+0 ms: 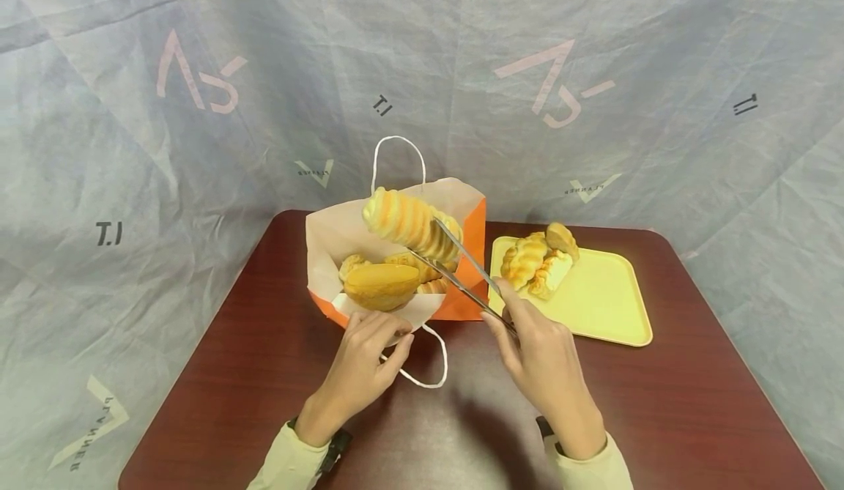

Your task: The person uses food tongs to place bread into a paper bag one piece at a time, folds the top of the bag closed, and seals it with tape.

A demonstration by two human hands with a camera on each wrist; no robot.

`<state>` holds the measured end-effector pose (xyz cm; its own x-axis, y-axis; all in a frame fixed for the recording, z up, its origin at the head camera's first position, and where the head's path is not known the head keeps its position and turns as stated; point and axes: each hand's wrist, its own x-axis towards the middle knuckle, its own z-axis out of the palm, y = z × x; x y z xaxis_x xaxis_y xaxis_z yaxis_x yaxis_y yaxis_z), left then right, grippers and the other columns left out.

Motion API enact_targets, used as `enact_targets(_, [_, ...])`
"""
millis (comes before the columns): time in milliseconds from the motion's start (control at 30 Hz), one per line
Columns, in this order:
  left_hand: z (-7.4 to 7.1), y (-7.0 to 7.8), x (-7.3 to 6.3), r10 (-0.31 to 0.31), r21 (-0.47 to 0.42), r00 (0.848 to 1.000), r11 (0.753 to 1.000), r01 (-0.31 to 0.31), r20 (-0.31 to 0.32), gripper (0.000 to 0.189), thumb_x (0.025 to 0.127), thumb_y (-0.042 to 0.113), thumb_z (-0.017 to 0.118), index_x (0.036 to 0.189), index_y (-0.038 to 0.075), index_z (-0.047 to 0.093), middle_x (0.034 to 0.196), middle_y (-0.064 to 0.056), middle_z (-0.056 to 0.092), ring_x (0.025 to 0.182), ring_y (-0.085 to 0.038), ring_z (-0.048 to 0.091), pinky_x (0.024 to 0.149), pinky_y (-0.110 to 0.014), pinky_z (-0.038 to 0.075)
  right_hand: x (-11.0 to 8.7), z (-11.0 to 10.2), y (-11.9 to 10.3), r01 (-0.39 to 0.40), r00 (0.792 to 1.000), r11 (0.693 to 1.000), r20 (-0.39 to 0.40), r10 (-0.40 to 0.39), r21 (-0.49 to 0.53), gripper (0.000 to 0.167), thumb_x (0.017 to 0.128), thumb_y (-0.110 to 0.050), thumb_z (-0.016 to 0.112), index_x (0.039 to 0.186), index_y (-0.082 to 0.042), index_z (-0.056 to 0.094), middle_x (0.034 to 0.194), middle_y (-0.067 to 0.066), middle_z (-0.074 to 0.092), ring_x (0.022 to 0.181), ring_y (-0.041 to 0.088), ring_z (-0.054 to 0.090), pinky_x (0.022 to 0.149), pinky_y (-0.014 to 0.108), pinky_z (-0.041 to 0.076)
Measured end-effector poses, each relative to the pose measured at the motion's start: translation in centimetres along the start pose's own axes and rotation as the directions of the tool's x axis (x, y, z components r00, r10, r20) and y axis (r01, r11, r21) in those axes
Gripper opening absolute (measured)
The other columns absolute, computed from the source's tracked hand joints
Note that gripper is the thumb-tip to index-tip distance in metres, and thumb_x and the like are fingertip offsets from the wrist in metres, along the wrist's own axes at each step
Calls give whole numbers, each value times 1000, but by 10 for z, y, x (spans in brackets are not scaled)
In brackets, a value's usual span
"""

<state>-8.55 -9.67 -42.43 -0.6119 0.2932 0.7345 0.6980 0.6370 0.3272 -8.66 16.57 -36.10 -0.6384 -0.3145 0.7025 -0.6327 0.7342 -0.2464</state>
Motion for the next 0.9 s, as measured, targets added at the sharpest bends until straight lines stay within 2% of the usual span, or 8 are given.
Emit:
enact_targets(267, [0, 2, 2, 4, 2, 1000, 1000, -4, 7, 5, 90, 13, 68, 95, 14, 69, 89, 6, 65, 80, -8, 59, 77, -29, 35, 8, 7, -4, 43, 999, 999, -10, -42, 32, 50, 91, -22, 72, 138, -12, 59, 80, -7, 58, 54, 2, 36, 50, 22, 36])
enact_targets(633, [1, 4, 2, 15, 11, 1000, 1000, -15, 10, 5, 91, 14, 67, 95, 14, 69, 88, 7, 65, 84, -9, 60, 77, -29, 36, 14, 14, -2, 50, 998, 999, 28, -50, 15, 51, 88, -20, 74, 135, -11, 59, 78, -5, 58, 55, 8, 41, 50, 29, 39])
enact_targets(900, [2, 5, 1, 10, 19, 1000, 1000, -10, 13, 5, 90, 14, 67, 95, 16, 69, 88, 7, 65, 84, -8, 59, 76, -28, 36, 16, 19, -2, 80, 996, 997, 28, -80, 7, 45, 93, -26, 69, 135, -12, 60, 74, -4, 55, 55, 9, 41, 48, 30, 39])
